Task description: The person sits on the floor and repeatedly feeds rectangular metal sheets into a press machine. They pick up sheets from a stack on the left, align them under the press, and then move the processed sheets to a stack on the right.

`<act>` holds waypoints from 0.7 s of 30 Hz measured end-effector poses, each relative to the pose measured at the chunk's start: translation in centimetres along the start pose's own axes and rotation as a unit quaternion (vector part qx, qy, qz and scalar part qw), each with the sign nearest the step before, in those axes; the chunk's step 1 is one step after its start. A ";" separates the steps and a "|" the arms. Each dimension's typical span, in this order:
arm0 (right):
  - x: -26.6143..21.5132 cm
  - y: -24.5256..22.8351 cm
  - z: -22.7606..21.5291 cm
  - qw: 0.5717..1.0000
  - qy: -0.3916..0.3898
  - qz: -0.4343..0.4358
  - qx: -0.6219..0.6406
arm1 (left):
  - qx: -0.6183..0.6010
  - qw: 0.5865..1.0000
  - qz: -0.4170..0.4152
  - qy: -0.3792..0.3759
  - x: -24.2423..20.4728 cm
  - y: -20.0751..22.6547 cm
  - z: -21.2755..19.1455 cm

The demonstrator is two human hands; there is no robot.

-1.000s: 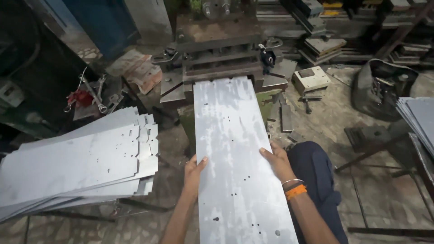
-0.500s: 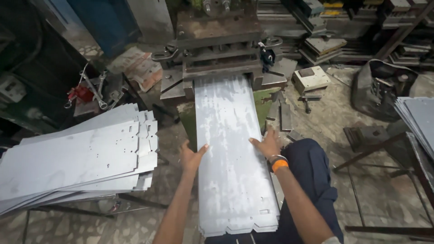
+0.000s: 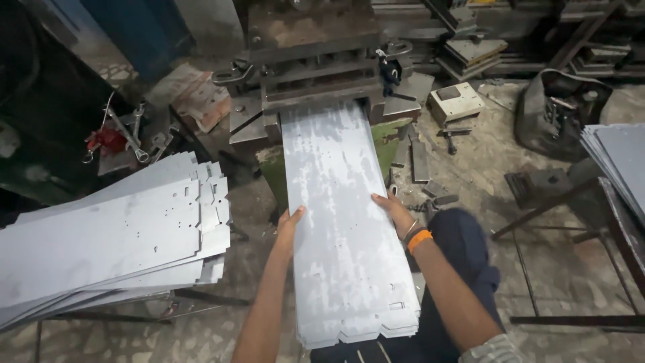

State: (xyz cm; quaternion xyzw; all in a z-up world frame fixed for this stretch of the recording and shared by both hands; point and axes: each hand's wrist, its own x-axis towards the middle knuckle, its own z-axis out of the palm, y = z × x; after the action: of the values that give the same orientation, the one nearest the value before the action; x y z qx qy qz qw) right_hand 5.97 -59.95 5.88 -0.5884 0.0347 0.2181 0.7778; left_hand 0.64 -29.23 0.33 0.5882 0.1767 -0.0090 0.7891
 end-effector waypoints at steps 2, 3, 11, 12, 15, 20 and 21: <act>0.8 -0.1 -0.6 1.000 -0.005 0.020 0.006 | -0.019 0.999 -0.020 -0.021 0.5 0.4 -0.5; 1.4 -0.1 -0.9 0.999 -0.009 0.041 0.013 | -0.036 0.998 -0.041 -0.043 0.9 0.6 -0.8; 9.1 0.1 -3.6 0.993 -0.002 0.067 0.093 | -0.154 0.980 -0.076 -0.102 6.7 4.2 -1.0; 10.3 0.0 -3.8 0.991 -0.010 0.065 0.116 | -0.176 0.975 -0.102 -0.092 7.8 4.4 -0.8; 12.0 -0.9 -2.8 0.994 -0.049 0.074 0.059 | -0.170 0.971 -0.138 -0.095 10.1 2.3 -0.5; 9.2 -3.2 -0.9 0.998 0.003 0.055 0.025 | -0.116 0.984 -0.116 -0.065 8.4 3.6 0.4; 8.1 -3.7 -0.6 0.997 0.017 0.073 0.027 | -0.090 0.988 -0.114 -0.060 7.5 3.9 0.3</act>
State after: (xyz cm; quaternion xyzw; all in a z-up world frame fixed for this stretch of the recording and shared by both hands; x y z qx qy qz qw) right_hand 14.79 -58.87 6.56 -0.5670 0.0965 0.2637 0.7744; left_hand 8.61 -26.91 1.81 0.4889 0.1953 -0.1181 0.8420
